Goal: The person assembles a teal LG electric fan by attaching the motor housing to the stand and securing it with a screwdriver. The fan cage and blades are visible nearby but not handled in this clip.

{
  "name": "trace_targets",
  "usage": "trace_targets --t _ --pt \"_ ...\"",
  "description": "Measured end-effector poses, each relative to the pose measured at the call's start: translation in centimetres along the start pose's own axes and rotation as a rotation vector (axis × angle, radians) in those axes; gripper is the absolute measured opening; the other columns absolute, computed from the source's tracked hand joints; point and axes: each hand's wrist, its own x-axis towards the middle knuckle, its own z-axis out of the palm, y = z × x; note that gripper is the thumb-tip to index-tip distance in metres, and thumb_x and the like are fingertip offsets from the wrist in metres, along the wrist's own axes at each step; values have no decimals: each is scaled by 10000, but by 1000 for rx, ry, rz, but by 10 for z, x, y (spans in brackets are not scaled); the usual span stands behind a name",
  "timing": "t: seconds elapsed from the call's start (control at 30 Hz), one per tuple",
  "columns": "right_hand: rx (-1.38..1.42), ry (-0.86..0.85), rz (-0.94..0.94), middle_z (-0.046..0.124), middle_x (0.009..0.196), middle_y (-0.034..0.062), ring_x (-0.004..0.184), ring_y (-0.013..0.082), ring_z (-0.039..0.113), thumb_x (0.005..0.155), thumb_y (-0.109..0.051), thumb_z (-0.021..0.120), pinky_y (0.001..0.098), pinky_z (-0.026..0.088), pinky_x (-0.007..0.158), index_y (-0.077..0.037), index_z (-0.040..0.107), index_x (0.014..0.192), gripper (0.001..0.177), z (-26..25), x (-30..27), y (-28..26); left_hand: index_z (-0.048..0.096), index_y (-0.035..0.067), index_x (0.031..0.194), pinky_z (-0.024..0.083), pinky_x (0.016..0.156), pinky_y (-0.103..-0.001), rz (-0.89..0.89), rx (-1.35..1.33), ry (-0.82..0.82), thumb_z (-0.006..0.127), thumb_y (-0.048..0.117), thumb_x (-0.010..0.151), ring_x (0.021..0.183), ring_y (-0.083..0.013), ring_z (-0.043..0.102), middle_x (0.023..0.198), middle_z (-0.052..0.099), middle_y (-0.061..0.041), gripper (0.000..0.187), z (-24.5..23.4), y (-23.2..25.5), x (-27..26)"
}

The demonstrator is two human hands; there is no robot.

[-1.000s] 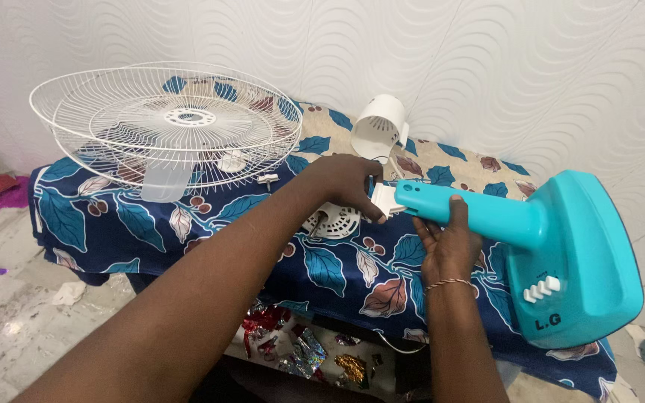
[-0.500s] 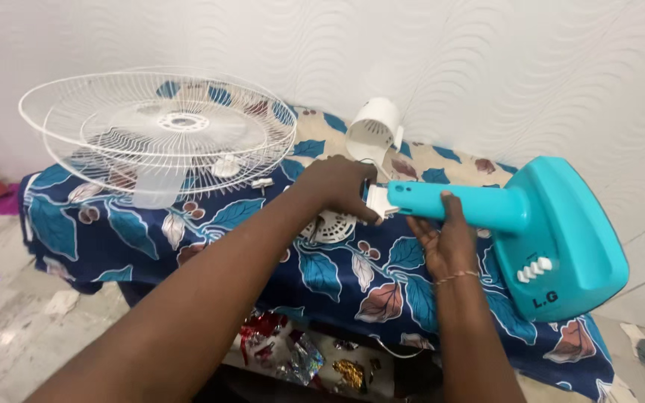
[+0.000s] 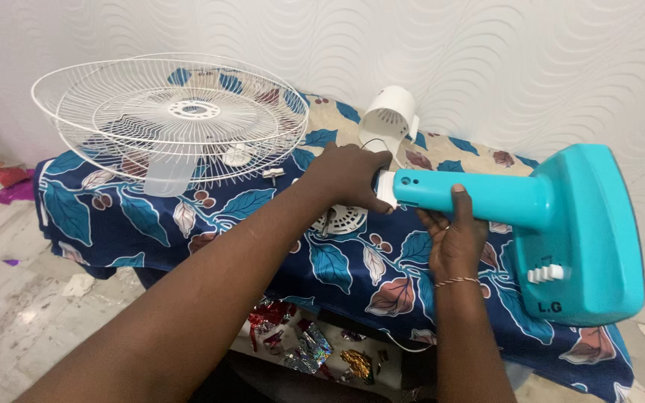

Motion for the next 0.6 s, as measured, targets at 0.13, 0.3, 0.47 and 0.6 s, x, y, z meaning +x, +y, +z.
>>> trace_targets --t 0.13,0.3,0.47,0.6 --pt "15 -110 -48 652 1167 159 1020 289 724 901 -379 761 422 651 820 -19 505 1303 597 -6 -3 3 623 222 1230 423 967 -523 4 13 3 854 634 565 1025 -312 713 1006 762 -59 816 -2 2 -3" --pt "16 -165 -77 645 1189 168 1075 282 708 928 -437 756 426 657 861 15 499 1303 641 -6 -6 6 634 231 1223 412 999 -513 20 20 19 854 644 569 1023 -312 715 997 769 -64 804 -4 4 -6" --pt "-82 -201 -18 664 1178 157 986 248 731 900 -646 619 387 647 757 -14 505 1297 755 -8 -5 10 626 223 1248 438 949 -530 27 10 63 868 631 534 1020 -326 711 1011 763 -73 857 -1 2 -3" --pt "-252 -82 -22 636 1009 138 779 225 715 918 -753 473 372 610 590 4 511 1263 832 -9 -9 18 651 210 1219 485 919 -500 17 5 44 861 655 548 1016 -326 721 1044 756 -78 833 -1 0 -5"
